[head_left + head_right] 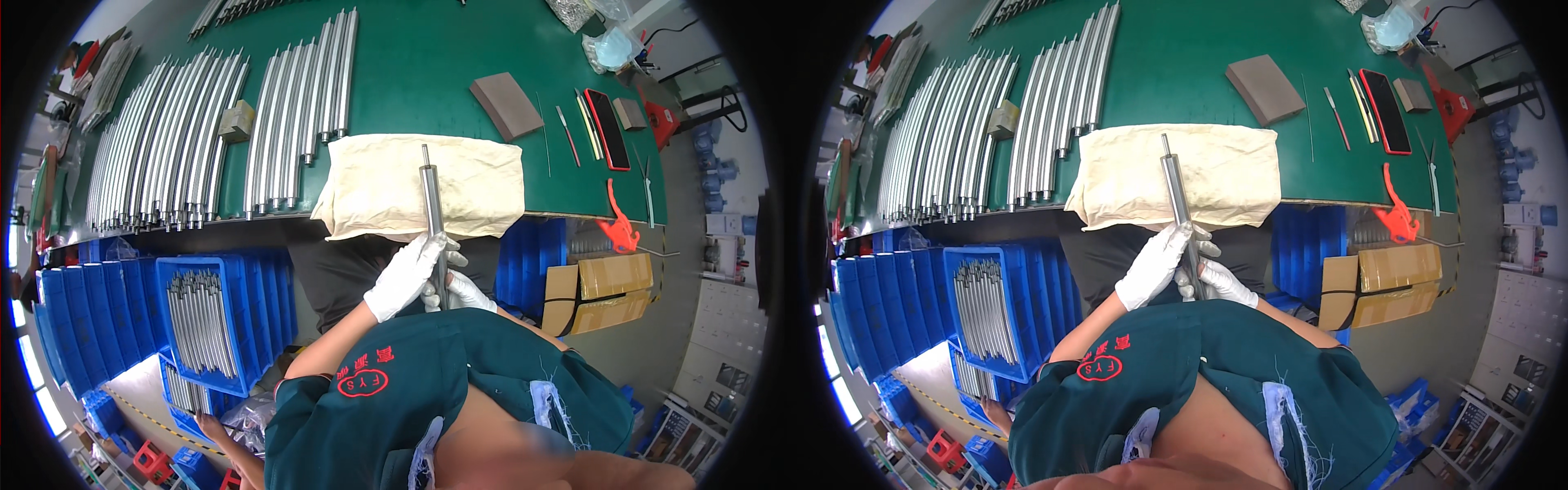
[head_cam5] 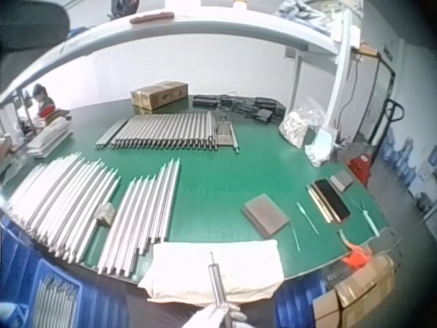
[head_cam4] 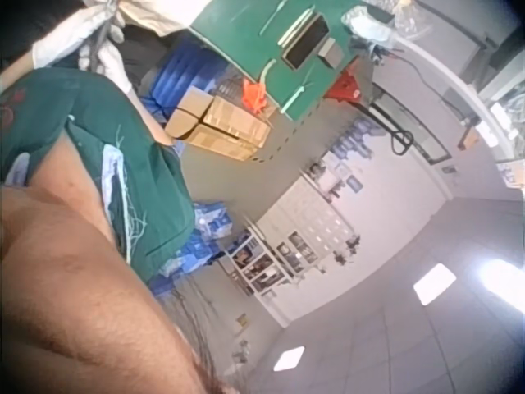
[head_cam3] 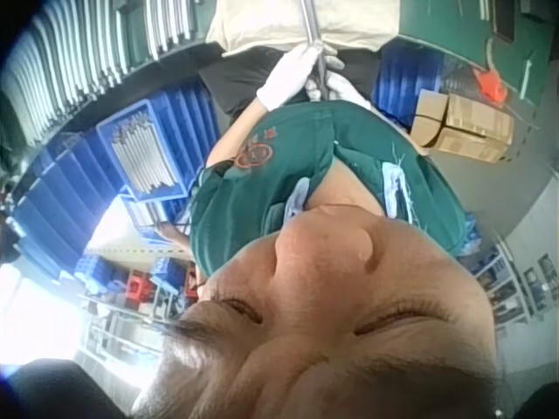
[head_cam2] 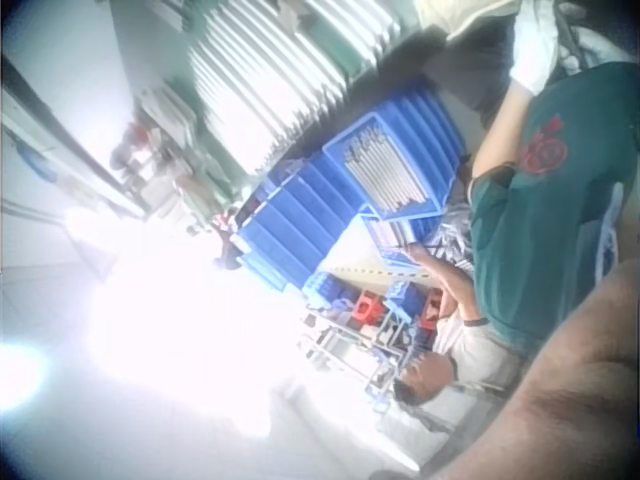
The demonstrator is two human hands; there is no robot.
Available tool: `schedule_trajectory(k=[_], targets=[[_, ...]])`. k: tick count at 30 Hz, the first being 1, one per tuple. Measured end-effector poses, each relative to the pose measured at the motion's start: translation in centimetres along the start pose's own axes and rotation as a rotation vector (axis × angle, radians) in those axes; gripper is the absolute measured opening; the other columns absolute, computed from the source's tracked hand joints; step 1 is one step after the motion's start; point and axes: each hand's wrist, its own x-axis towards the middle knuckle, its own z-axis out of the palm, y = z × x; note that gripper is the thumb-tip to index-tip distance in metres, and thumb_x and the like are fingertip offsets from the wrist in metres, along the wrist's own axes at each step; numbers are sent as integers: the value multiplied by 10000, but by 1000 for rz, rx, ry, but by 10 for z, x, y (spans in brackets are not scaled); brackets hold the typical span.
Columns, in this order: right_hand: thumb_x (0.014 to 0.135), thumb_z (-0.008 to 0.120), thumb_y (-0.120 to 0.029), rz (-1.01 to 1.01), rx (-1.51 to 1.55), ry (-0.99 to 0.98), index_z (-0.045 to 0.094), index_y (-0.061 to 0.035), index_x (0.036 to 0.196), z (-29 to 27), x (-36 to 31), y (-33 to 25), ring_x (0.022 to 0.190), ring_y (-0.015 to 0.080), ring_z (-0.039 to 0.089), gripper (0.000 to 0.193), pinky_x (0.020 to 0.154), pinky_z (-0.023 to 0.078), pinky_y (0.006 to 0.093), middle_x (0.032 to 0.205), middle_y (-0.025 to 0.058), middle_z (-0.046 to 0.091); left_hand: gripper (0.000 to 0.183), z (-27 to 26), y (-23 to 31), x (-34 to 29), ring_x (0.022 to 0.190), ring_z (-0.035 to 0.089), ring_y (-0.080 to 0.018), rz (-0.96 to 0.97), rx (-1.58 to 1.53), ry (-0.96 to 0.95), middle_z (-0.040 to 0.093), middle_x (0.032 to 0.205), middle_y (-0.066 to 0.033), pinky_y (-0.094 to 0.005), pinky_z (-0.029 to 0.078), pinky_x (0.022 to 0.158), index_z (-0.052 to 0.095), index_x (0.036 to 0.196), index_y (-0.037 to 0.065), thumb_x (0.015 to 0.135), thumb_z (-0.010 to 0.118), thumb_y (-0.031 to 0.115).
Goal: The person processes metal cylinders one at a time by scraping their ends with a hand tool, smoothing them with an abrasive block, blowing air into them with an air blow gun, and wiping them by hand.
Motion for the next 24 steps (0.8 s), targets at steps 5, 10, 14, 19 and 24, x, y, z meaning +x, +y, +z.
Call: schedule_trajectory(k=[5,10,14,19,24], targets=[[835,579,-476,13,12,36,517,-85,1078,-4,-1,0,804,133,521,465,718,452,278,921,22,521,420,0,0,2,787,620,-153,2,30,-10,672,929,-108,-275,470,704,546,1084,12,955,387,379],[855,552,-473,75,-5,176,536,-85,1037,-5,-3,-1,744,139,517,429,699,451,304,842,22,524,413,1,4,2,835,626,-150,-13,97,-18,673,936,-107,-281,473,742,541,1080,3,953,388,366],[865,533,-479,-27,-32,19,544,-94,1014,8,-1,-2,717,144,512,413,689,449,310,807,26,522,411,2,3,1,840,616,-142,22,107,-8,667,940,-121,-259,468,736,531,1082,1,954,395,368],[878,514,-481,-58,-77,78,537,-98,956,6,-1,-2,654,130,502,392,603,422,278,748,21,510,358,10,19,0,826,604,-127,-33,24,11,665,919,-97,-252,470,734,539,1062,-6,937,472,323],[883,532,-440,-274,-579,68,528,-93,915,-18,11,0,540,70,454,349,486,354,209,686,-7,491,299,11,9,-1,865,599,-118,-29,112,-13,659,972,-89,-255,469,772,558,1062,-10,901,550,243]])
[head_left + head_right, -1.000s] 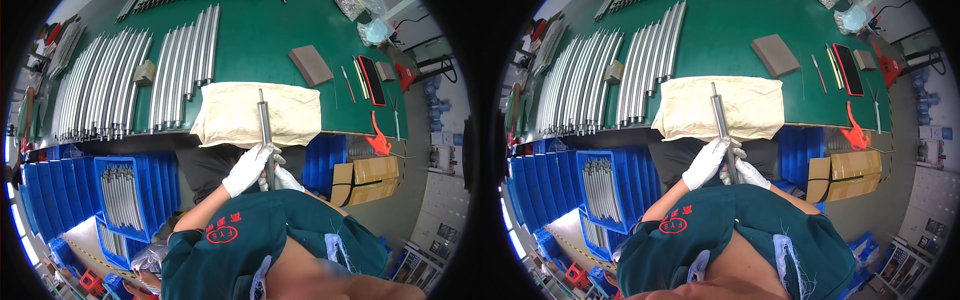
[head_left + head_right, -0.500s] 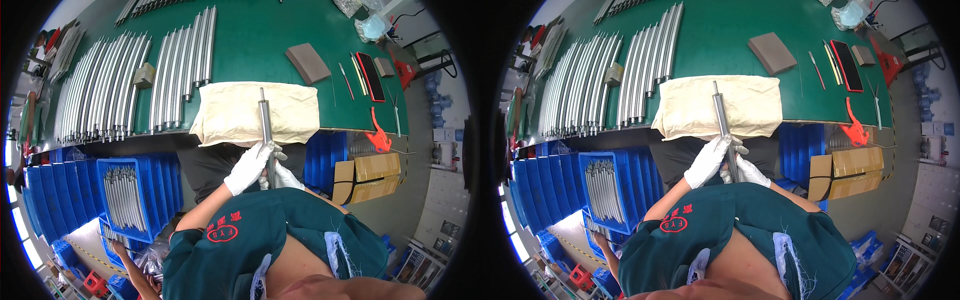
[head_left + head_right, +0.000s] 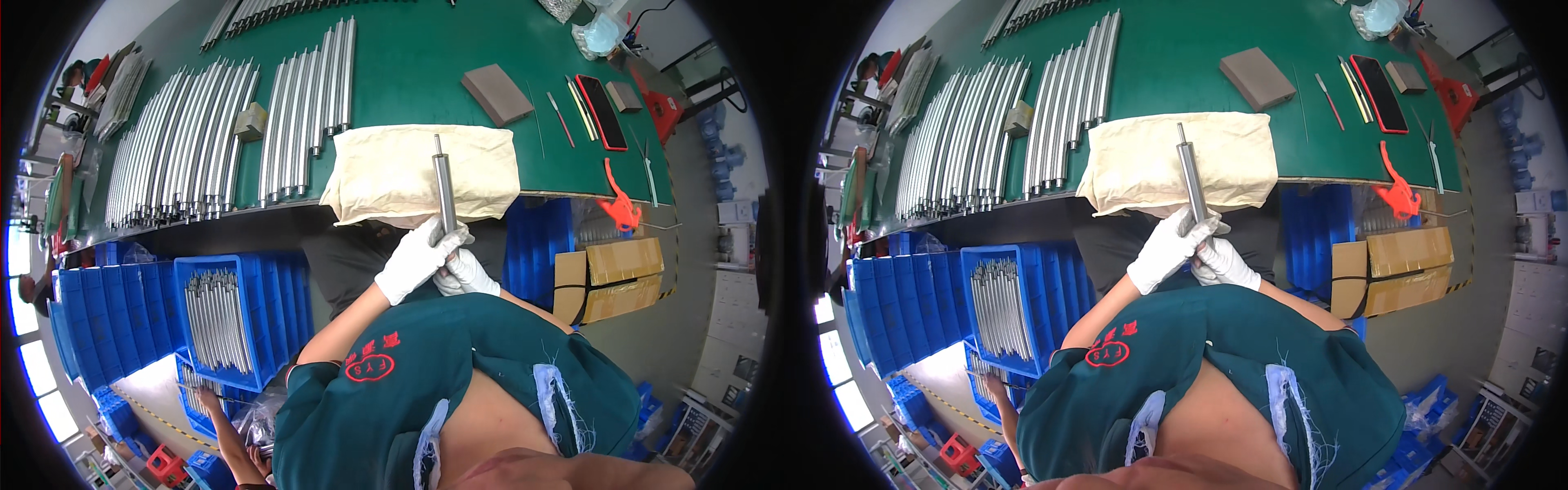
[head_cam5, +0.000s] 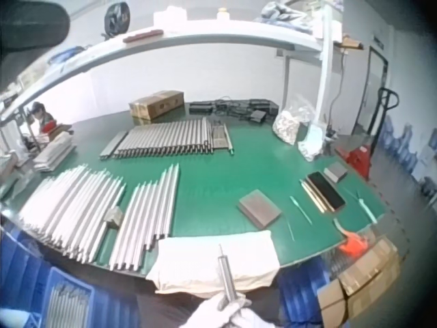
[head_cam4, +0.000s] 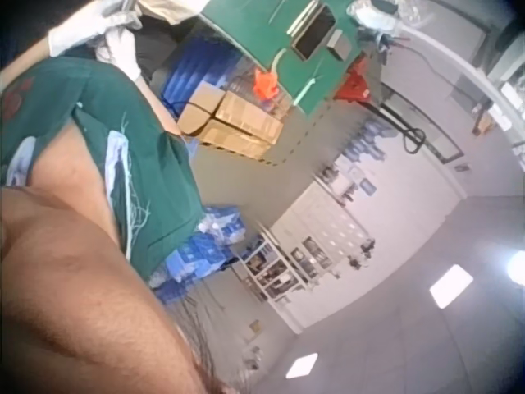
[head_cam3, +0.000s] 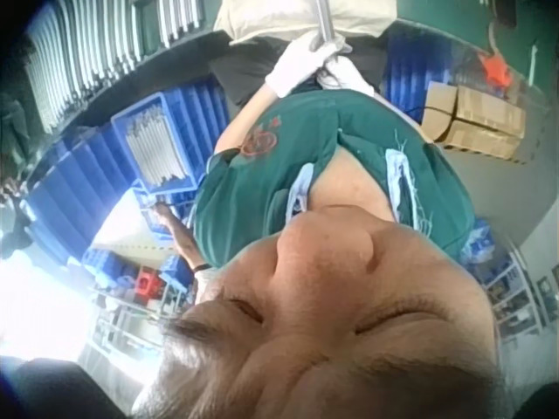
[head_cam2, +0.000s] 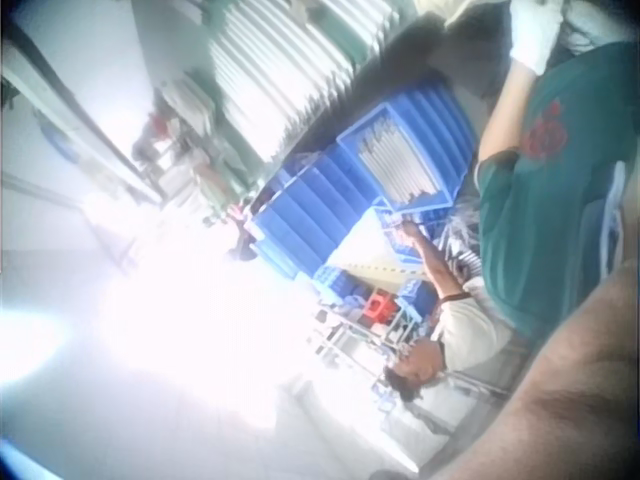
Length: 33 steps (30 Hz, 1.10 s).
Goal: The person processes metal cylinders one at a time by scraping their ends with a hand tool, smoothing them with an abrasive block, blowing air into them with an air blow gun, and wiping them by hand.
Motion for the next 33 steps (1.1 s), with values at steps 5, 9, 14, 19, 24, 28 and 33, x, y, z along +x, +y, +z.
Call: schedule_trajectory(k=[5,9,14,19,24,28,33], targets=[[824,656,-281,-139,-625,73,537,-51,1039,16,16,-34,552,81,522,337,555,447,227,748,10,564,248,-4,33,-25,969,572,-148,184,192,-58,621,1042,-96,-281,452,859,537,1096,-11,883,560,113],[795,643,-117,-390,-733,-35,608,-102,1064,-6,39,-14,870,146,606,272,768,486,288,931,25,638,240,4,58,-39,922,564,-122,330,293,-71,619,998,-66,-274,457,816,580,1079,9,864,589,118],[821,628,-146,-276,-556,9,610,-122,1028,-9,43,-6,907,164,605,209,767,491,289,995,48,623,234,7,54,-45,852,645,-253,496,416,43,658,884,-129,-315,487,777,614,1016,48,846,581,207],[863,579,-238,-414,-836,19,577,-137,1061,-21,46,7,912,177,592,222,754,481,307,994,56,596,239,5,47,-45,853,635,-258,462,393,2,650,932,-139,-311,477,796,607,1023,41,851,519,181],[886,531,-289,-472,-1170,45,582,-154,1043,-11,42,6,913,186,580,214,756,467,322,969,59,589,269,-1,49,-44,877,600,-262,399,205,-191,623,974,-157,-310,455,816,597,1024,34,861,471,206],[890,517,-264,-731,-1589,120,532,-97,1098,-9,47,22,955,176,561,268,800,451,314,1011,69,569,495,-5,30,-33,703,574,-129,372,209,-192,639,1054,-75,-248,458,588,605,1033,32,816,541,472],[918,451,-338,-342,-1083,-61,468,-58,1191,14,34,12,1016,177,539,392,847,438,310,1105,87,544,398,-1,44,-33,763,607,-329,514,894,-87,620,858,-153,-384,473,668,598,950,66,771,618,421]])
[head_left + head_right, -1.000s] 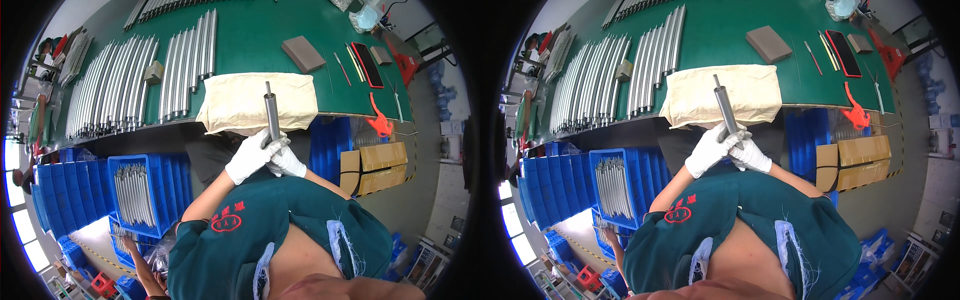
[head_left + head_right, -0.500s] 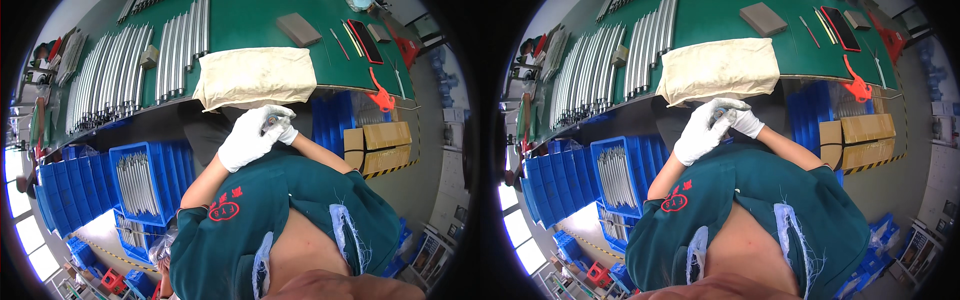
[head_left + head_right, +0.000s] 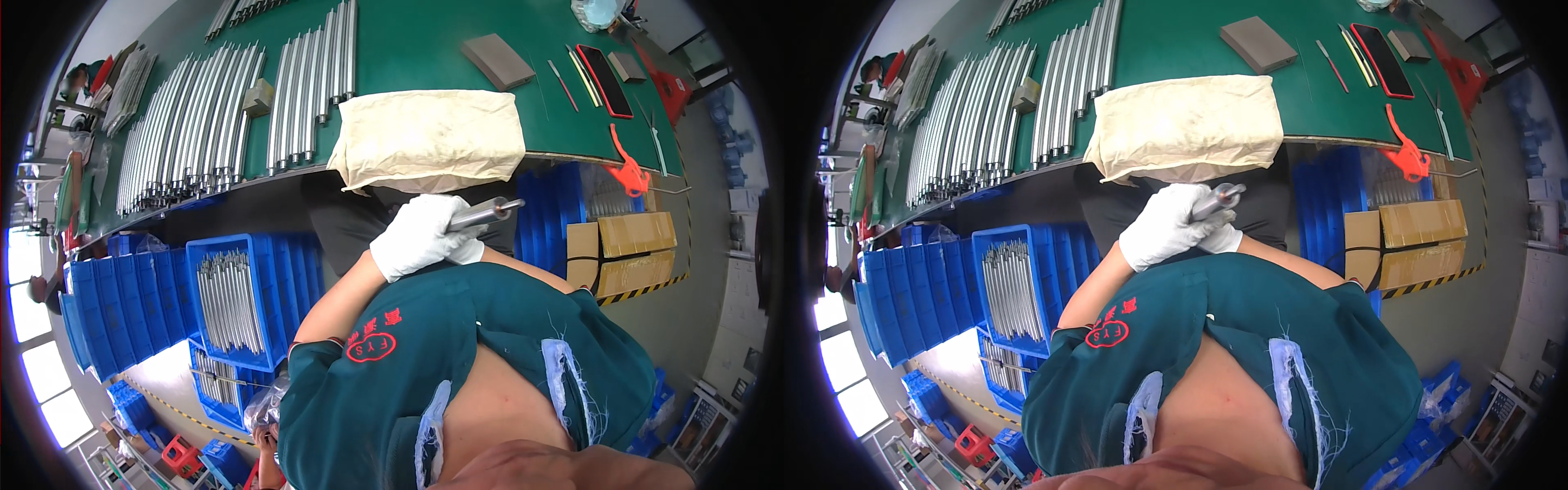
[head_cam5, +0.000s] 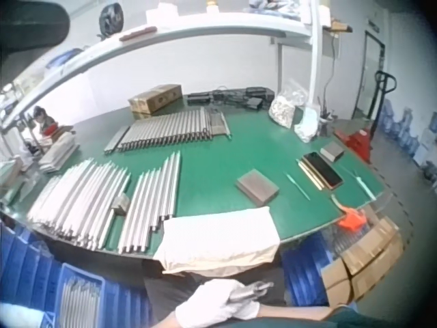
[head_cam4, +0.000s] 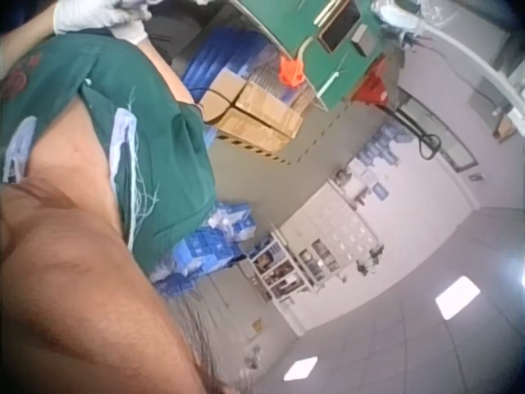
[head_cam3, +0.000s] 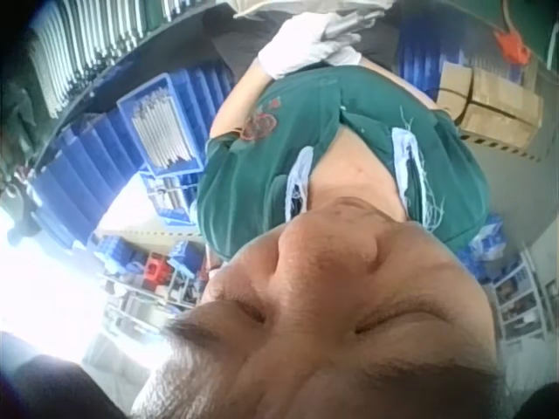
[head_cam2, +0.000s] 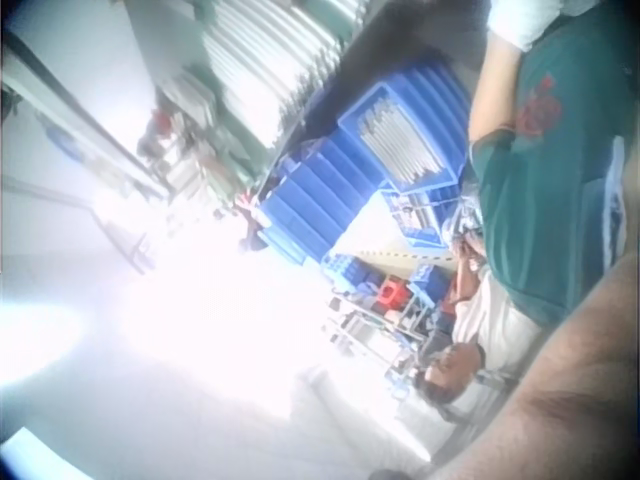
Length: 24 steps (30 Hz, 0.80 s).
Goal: The person processes metal cylinders one at a time by scraping their ends with a hand tool, smoothing them with an abrasive block, blowing air into them with an air blow gun, and wiping them by hand.
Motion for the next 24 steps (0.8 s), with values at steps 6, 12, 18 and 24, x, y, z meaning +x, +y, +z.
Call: schedule_trajectory(k=[6,12,18,24], targets=[[951,372,-426,519,795,-393,392,-11,1302,-41,-2,-5,1089,178,514,545,904,423,306,1218,108,514,205,-18,11,-11,689,616,-336,-23,227,-328,614,739,-154,-409,491,644,575,892,113,766,621,268],[900,476,-479,472,567,-555,512,-82,1228,-76,-9,-52,960,174,585,517,814,468,318,1082,74,616,180,-13,-6,-6,639,639,-313,-70,618,-554,626,667,-151,-418,503,568,631,896,59,794,515,150],[790,683,-345,569,257,-285,657,-27,885,-42,-21,-62,708,76,556,333,671,440,249,739,48,639,136,-32,-11,-11,651,643,-307,19,764,-514,618,652,-159,-405,498,567,610,808,51,781,513,143],[800,706,-235,706,508,-1,605,-27,752,-40,-37,-57,549,35,461,236,502,368,204,602,-27,529,138,-102,-21,-15,670,632,-287,-112,711,386,633,723,-123,-369,495,604,608,865,79,839,547,200]])
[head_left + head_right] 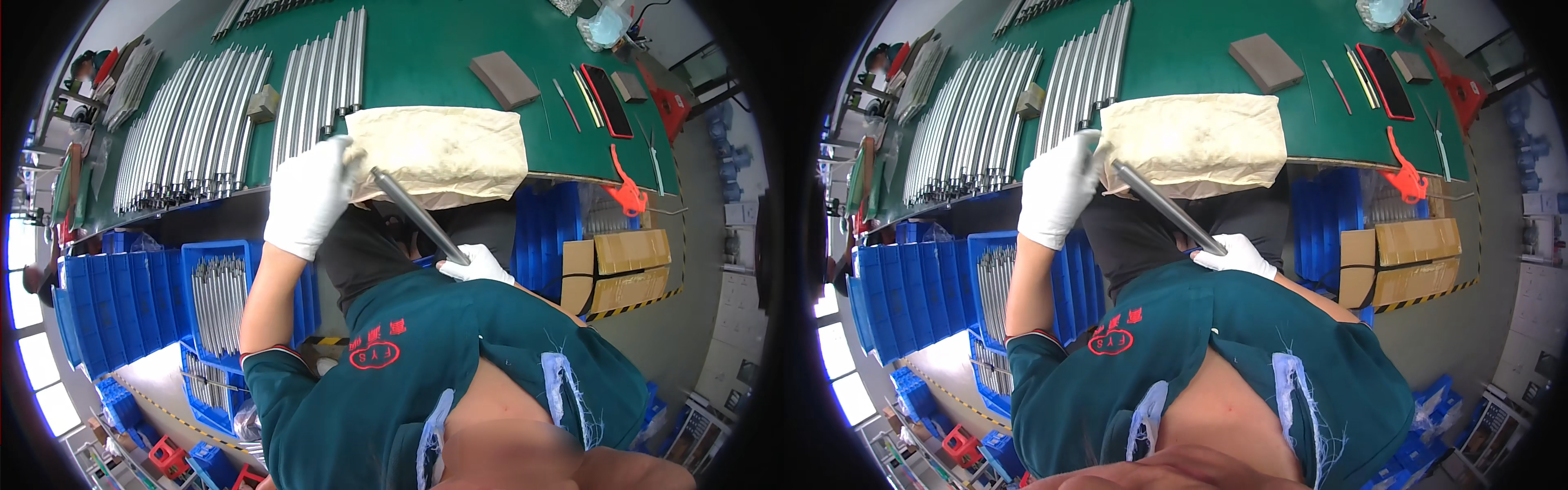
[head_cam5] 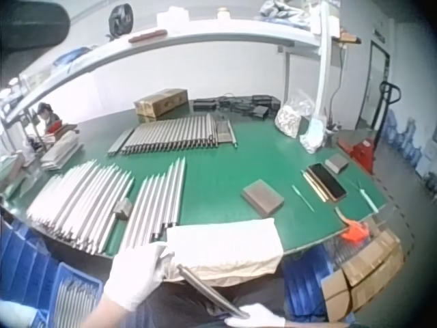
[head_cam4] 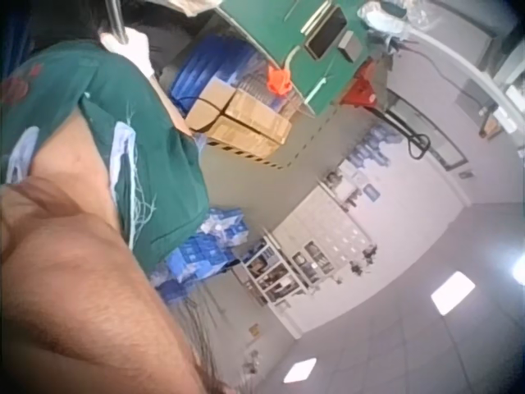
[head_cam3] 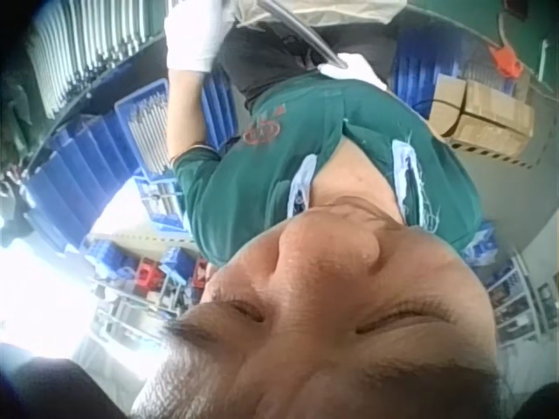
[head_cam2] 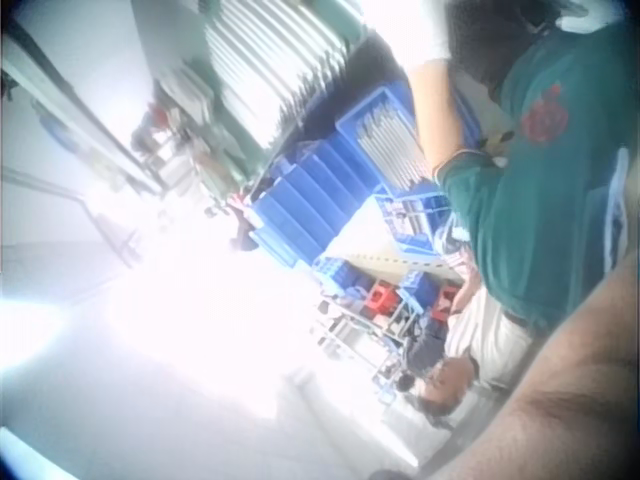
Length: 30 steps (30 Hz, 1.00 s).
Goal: The person processes metal cylinders one at a time by scraping their ends with a hand tool, smoothing them with an abrasive block, blowing air into them with an air blow gun, and wiping them by hand.
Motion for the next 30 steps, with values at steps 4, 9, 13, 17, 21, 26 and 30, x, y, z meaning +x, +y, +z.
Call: schedule_trajectory(k=[4,9,13,17,21,26,30], targets=[[844,655,-241,-71,191,-1,577,-41,778,10,5,-9,453,56,419,225,416,323,225,558,-6,485,338,43,12,-29,655,617,-261,-8,-481,-168,617,851,-147,-350,489,589,602,1036,82,941,410,345],[875,606,-217,-43,424,-78,545,-56,816,19,10,-12,444,66,403,182,407,320,227,546,-18,447,366,107,78,-34,775,609,-177,-531,-1565,-385,576,737,-73,-271,488,719,494,1079,7,972,362,331],[892,582,-234,-17,547,-278,498,-74,968,9,19,15,496,79,439,195,450,356,241,638,-22,465,346,123,84,-39,739,618,-173,-708,-1793,-336,549,690,-59,-295,496,708,498,992,29,973,351,342],[873,602,-309,44,907,-469,515,-83,1031,3,20,23,763,142,530,289,706,464,306,806,24,516,371,126,79,-41,806,635,-202,-718,-1717,-366,571,702,-78,-292,514,686,495,989,32,975,346,372],[855,621,-304,52,1162,-471,502,-73,1144,1,22,36,931,184,557,389,883,473,390,957,42,545,383,127,79,-43,803,629,-193,-727,-1727,-394,565,707,-72,-283,514,669,496,1002,33,973,347,384],[862,614,-293,95,1133,-450,500,-67,1150,-1,22,35,934,184,561,384,869,477,391,987,55,554,402,126,82,-42,799,625,-188,-737,-1748,-367,562,701,-65,-279,512,666,500,1013,30,971,347,400],[869,604,-287,106,1111,-442,491,-56,1158,-3,25,42,917,197,581,388,848,490,385,968,63,570,418,124,85,-40,774,624,-183,-748,-1757,-352,554,691,-60,-285,509,658,501,1007,35,970,337,419]])
